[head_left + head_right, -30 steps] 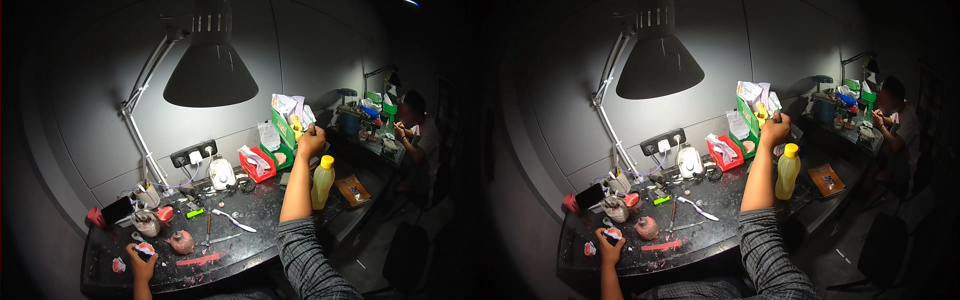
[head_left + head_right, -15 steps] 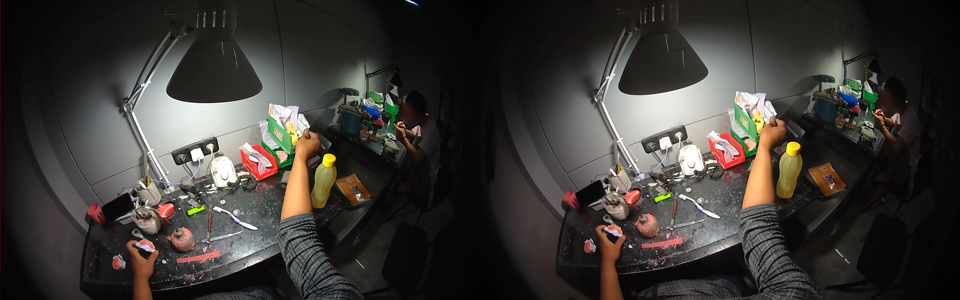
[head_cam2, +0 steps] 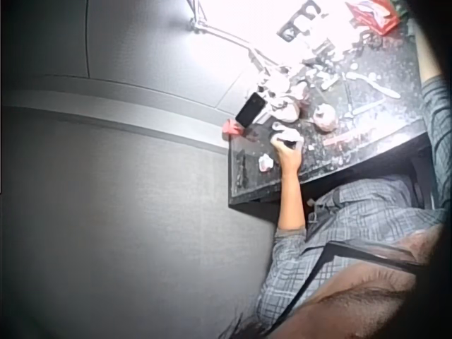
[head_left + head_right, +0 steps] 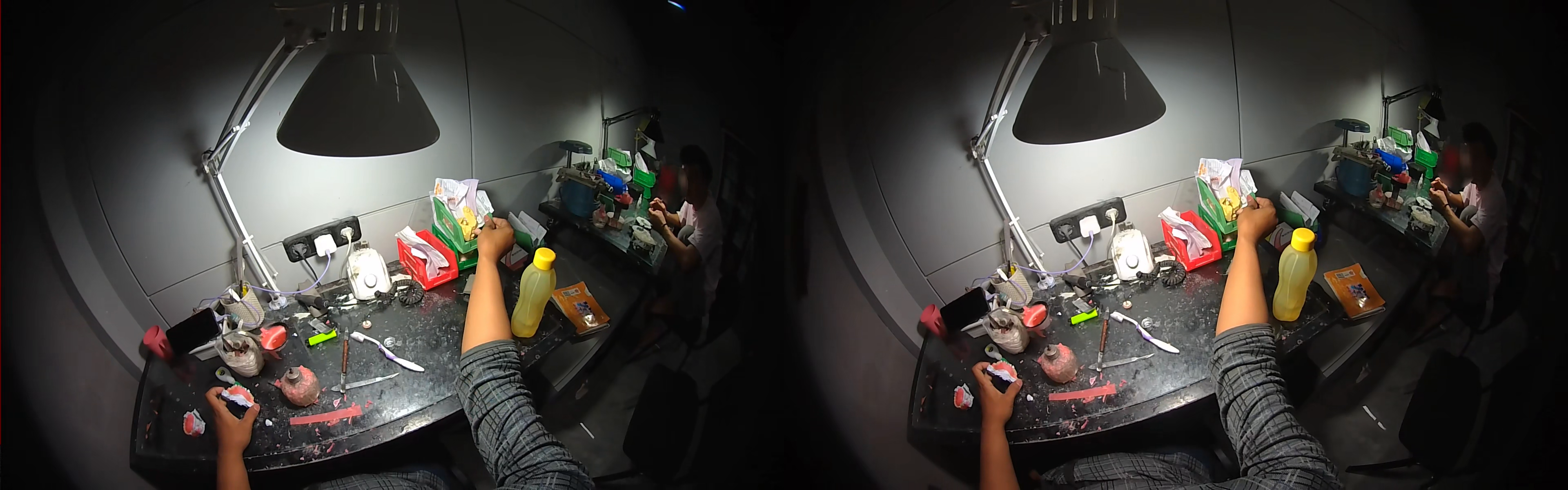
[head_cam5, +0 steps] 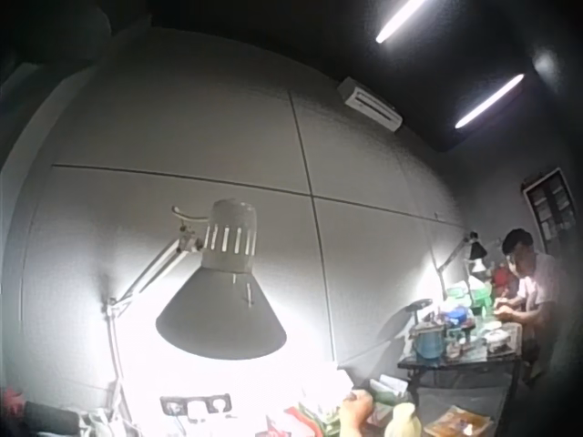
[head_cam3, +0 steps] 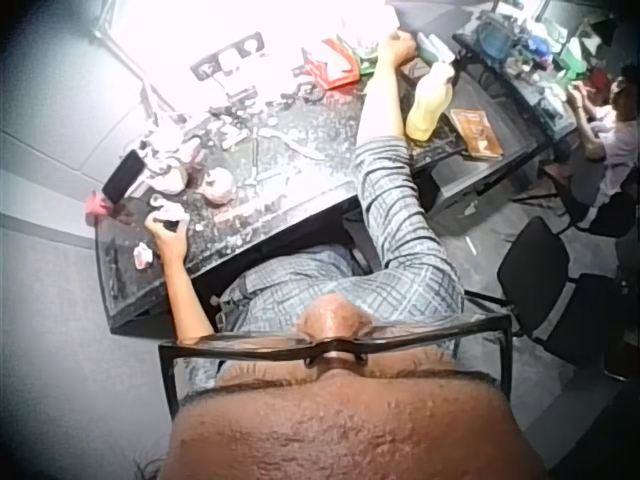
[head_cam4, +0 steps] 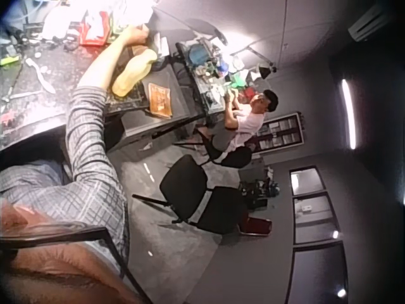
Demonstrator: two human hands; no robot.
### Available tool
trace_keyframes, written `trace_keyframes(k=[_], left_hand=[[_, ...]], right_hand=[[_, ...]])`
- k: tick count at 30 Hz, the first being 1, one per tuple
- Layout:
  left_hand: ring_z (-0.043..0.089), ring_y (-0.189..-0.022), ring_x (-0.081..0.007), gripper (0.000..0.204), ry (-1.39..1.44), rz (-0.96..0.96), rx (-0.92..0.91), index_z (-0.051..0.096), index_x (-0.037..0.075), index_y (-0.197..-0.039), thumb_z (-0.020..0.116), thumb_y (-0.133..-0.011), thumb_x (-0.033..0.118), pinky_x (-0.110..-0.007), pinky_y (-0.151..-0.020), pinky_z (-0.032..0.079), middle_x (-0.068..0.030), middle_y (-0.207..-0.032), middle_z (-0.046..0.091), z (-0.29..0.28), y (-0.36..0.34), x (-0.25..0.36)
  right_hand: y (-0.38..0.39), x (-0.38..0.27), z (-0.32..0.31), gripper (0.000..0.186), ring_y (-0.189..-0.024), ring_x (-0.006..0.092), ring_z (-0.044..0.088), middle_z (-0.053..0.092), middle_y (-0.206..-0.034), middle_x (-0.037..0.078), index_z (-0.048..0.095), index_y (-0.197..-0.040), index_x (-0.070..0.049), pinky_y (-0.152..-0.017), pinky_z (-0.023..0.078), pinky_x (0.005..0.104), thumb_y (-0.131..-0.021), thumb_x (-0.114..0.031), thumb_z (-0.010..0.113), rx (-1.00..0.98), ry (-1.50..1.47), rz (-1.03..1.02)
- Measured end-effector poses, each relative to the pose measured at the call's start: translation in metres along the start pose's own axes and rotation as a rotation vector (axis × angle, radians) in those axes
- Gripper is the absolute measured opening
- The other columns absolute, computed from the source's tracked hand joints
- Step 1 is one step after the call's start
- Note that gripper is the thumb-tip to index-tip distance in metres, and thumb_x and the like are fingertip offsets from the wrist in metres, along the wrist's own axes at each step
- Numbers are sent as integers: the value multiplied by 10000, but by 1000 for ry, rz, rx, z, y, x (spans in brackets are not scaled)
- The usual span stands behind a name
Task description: The person applies small pieces of red wax to a dental baseplate on a cast using a tool, moves a green bin to hold a paper document, and uses a handheld rotary tool to trim and polish the edges of the dental model.
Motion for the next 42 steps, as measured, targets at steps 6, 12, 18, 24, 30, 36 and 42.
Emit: trace_keyframes(k=[6, 12, 18, 24, 30, 36, 42], left_hand=[[583, -1052, -266, 753, 15, 1, 7, 317, 71, -1250, 832, -701, 69, -383, -960, 449, -161, -1135, 518, 1, 0, 4], [581, -1053, -273, 752, 17, -24, -2, 312, 68, -1252, 827, -705, 77, -387, -963, 447, -176, -1139, 519, 0, 0, 6], [583, -1043, -284, 744, 17, -4, 8, 313, 66, -1242, 827, -704, 97, -395, -961, 447, -184, -1133, 521, 0, 1, 5], [582, -1051, -280, 750, 2, 1, 5, 320, 72, -1243, 836, -699, 95, -393, -960, 447, -171, -1136, 518, 0, 0, -1], [582, -1052, -299, 755, 0, 14, 17, 322, 64, -1247, 838, -698, 110, -403, -964, 446, -183, -1133, 513, 2, -1, -1], [574, -1057, -243, 737, 8, 26, 4, 325, 76, -1249, 829, -712, 55, -367, -952, 454, -135, -1151, 499, -1, 0, 1], [564, -1064, -278, 732, 16, 41, 5, 325, 57, -1244, 828, -713, 84, -392, -972, 440, -171, -1147, 504, 0, 0, 8]], right_hand=[[2, -35, 6, 184, -686, 220, 730, 748, -845, 159, 708, -931, 64, -586, 571, 310, -866, -103, 752, -121, -160, 18], [16, -100, -3, 205, -690, 234, 720, 740, -792, 162, 725, -876, 34, -685, 527, 337, -858, -168, 759, -179, 6, -105], [34, -117, 3, 171, -758, 353, 709, 722, -783, 186, 734, -801, -15, -730, 532, 431, -828, -182, 755, -223, 46, -137], [42, -90, 34, 243, -824, 343, 724, 736, -861, 193, 727, -864, -1, -765, 550, 414, -803, -225, 800, -458, 278, -60], [29, -37, 55, 314, -653, 323, 723, 726, -860, 225, 711, -890, 82, -571, 582, 399, -815, -211, 794, -710, 442, -4], [41, -37, 52, 306, -603, 296, 711, 720, -793, 201, 703, -898, 94, -523, 574, 391, -777, -164, 816, -883, 472, 113], [27, -70, 46, 276, -814, 352, 718, 723, -864, 209, 739, -879, 9, -769, 566, 413, -737, -217, 809, -674, 447, -262]])
Point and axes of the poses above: each hand's wrist, its own y-axis away from the middle knuckle, its own z-axis out of the palm, x = y × z, the point moved 8 cm from there along -y, towards the middle knuckle
